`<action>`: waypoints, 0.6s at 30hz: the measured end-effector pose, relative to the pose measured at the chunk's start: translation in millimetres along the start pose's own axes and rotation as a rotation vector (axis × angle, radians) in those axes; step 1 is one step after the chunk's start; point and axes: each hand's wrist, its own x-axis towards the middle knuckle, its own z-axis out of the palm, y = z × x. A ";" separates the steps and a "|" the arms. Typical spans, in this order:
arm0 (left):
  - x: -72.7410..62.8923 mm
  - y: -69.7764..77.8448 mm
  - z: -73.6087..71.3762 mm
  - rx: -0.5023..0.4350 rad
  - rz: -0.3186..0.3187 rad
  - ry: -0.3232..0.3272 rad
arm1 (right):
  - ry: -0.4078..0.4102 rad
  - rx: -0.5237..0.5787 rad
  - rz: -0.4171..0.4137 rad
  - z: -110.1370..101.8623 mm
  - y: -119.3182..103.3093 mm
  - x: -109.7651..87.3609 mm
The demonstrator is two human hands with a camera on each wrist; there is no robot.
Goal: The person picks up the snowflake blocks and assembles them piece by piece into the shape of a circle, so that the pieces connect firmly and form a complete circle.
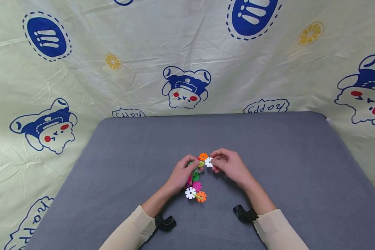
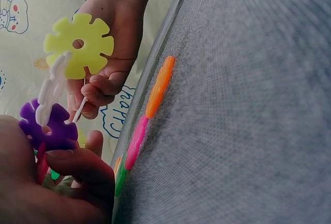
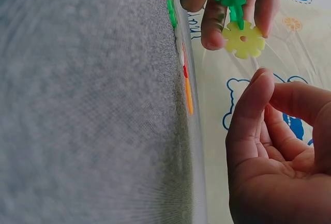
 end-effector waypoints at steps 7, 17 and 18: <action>0.4 -0.7 0.1 0.022 0.008 -0.006 | -0.017 0.006 0.012 2.4 -0.7 -0.7; 0.8 -1.6 -0.2 0.030 0.041 -0.005 | -0.005 0.016 0.013 10.3 -1.2 -0.1; 1.0 -1.6 -0.2 0.032 0.044 -0.005 | 0.000 0.013 0.012 11.3 -1.2 -0.2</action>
